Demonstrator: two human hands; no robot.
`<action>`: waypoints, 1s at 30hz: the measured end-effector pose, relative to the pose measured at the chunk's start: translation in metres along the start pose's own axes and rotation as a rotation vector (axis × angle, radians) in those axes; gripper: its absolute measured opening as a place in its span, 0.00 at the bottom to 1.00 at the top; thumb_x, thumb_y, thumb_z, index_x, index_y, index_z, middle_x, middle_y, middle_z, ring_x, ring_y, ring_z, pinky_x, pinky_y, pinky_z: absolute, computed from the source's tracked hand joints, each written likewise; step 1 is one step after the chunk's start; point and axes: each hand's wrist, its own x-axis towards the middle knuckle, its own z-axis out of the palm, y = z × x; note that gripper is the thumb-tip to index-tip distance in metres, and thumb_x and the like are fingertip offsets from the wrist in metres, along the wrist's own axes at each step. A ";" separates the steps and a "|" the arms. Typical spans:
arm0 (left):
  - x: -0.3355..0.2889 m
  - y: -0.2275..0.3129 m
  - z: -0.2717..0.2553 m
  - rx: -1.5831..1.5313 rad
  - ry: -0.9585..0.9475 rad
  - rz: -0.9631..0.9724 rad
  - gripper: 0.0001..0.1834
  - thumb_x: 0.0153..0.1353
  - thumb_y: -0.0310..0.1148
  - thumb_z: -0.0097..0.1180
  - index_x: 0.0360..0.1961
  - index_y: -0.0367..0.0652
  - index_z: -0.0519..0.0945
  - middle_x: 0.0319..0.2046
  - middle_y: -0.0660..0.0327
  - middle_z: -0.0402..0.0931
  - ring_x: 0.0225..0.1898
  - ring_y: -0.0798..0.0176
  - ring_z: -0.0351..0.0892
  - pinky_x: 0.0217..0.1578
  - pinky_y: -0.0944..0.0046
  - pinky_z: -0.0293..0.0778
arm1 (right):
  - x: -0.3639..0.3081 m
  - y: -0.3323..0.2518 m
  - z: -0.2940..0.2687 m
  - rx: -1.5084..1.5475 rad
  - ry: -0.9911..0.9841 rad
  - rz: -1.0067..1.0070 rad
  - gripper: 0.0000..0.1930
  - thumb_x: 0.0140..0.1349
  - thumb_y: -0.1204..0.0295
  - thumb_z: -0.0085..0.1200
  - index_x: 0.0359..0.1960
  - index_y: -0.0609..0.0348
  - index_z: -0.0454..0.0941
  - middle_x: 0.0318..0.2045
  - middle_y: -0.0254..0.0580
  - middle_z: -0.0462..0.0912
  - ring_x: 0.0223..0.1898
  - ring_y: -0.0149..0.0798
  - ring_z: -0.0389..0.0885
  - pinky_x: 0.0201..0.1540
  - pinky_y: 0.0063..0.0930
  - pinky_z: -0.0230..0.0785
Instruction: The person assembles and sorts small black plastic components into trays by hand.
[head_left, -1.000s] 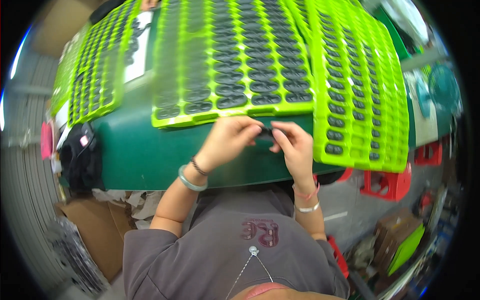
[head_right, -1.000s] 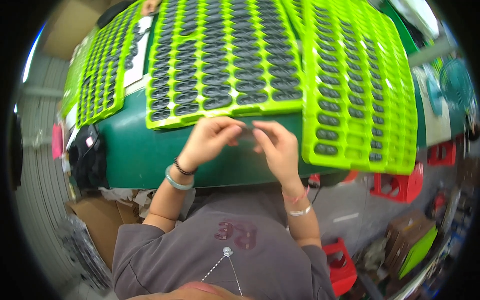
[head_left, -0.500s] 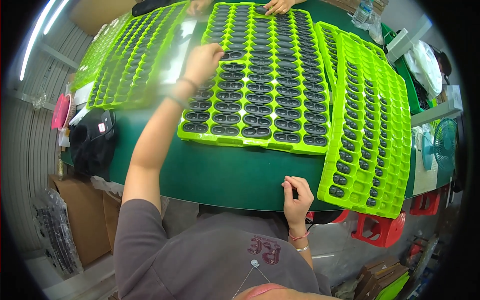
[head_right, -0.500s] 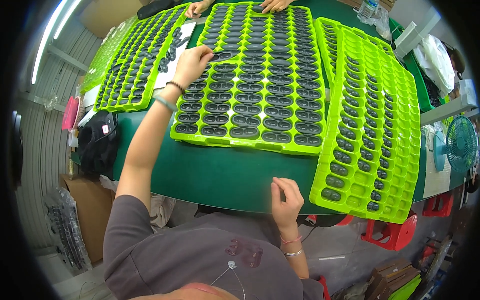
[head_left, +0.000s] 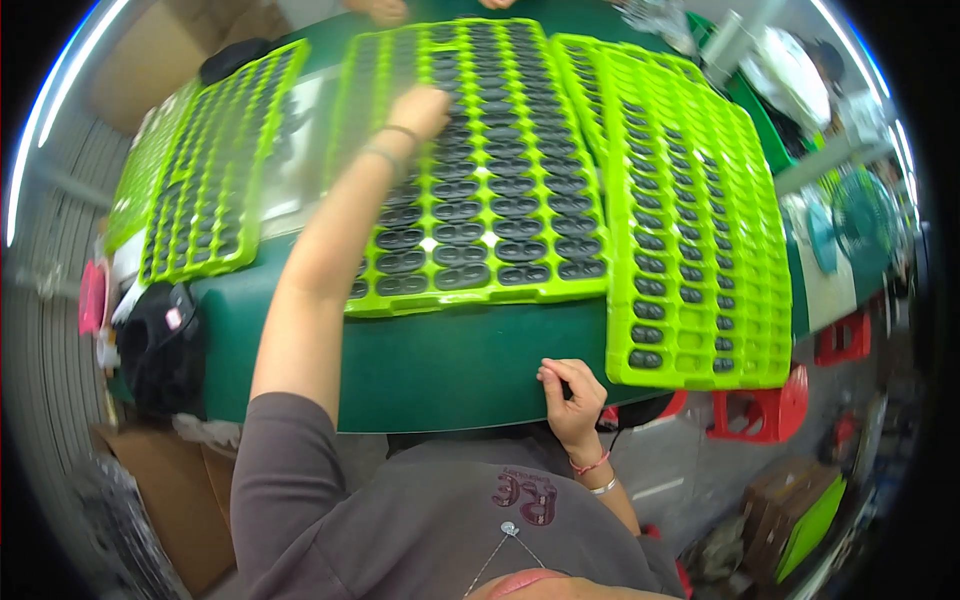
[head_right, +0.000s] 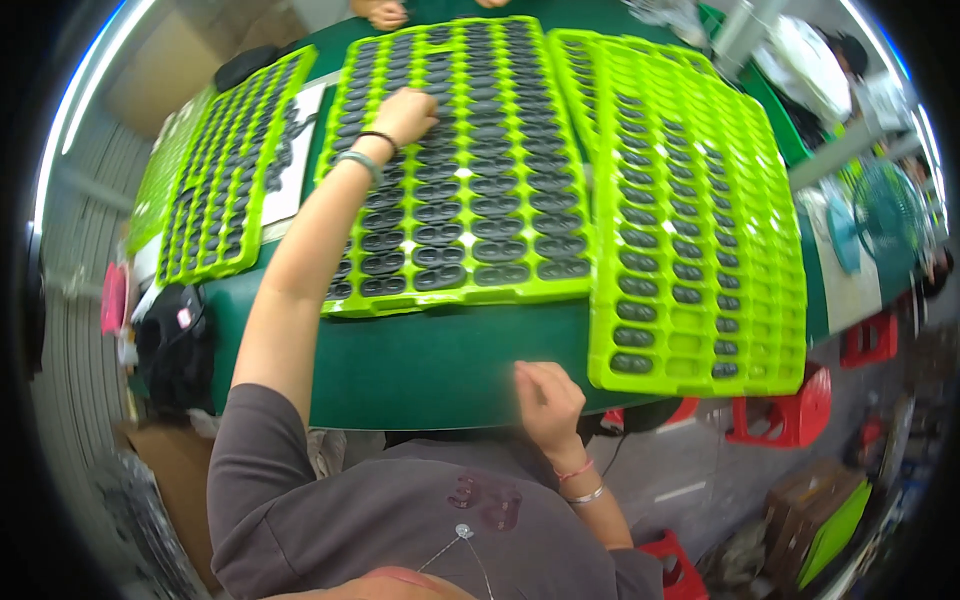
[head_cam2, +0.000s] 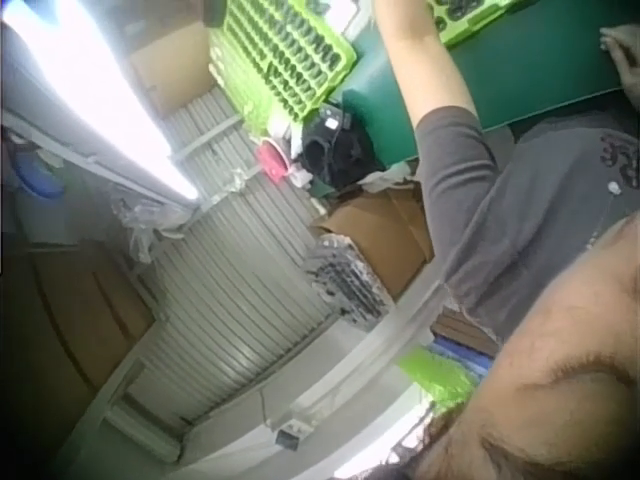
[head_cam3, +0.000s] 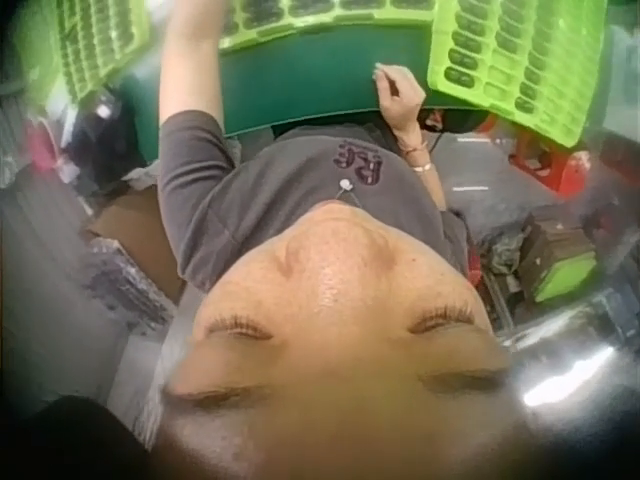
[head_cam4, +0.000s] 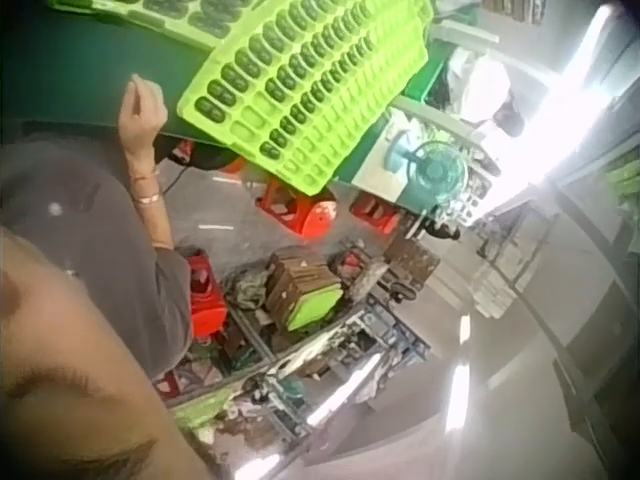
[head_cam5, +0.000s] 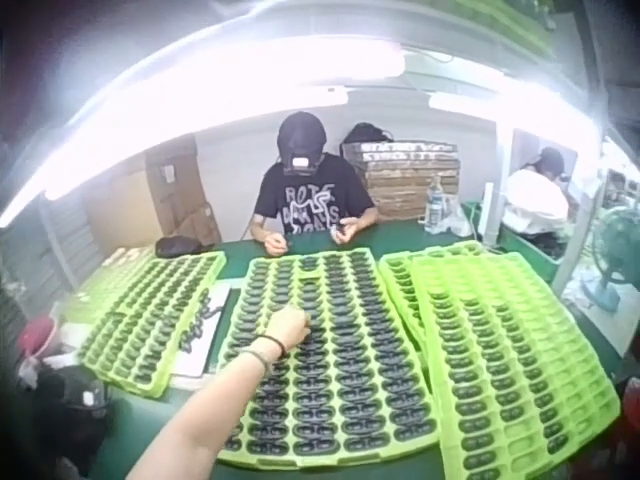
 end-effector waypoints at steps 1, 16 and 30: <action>0.006 -0.014 0.011 0.066 -0.047 -0.054 0.08 0.48 0.35 0.58 0.26 0.43 0.81 0.28 0.52 0.78 0.34 0.49 0.78 0.36 0.53 0.74 | 0.002 -0.009 -0.004 0.022 -0.008 -0.032 0.04 0.52 0.81 0.57 0.30 0.64 0.79 0.25 0.47 0.80 0.27 0.43 0.80 0.29 0.27 0.72; -0.120 0.069 -0.064 -0.973 0.269 -0.085 0.06 0.57 0.19 0.48 0.35 0.37 0.72 0.22 0.69 0.70 0.24 0.78 0.67 0.24 0.78 0.63 | 0.046 0.057 -0.256 -0.841 0.021 0.033 0.10 0.51 0.78 0.54 0.37 0.63 0.77 0.33 0.46 0.79 0.39 0.46 0.77 0.43 0.33 0.69; -0.232 0.210 -0.051 -1.528 -0.270 -0.347 0.10 0.57 0.22 0.46 0.39 0.35 0.76 0.26 0.65 0.74 0.19 0.77 0.66 0.17 0.78 0.62 | 0.082 0.084 -0.235 -0.952 -0.281 -0.204 0.10 0.49 0.76 0.57 0.35 0.60 0.77 0.42 0.40 0.76 0.52 0.43 0.70 0.57 0.38 0.61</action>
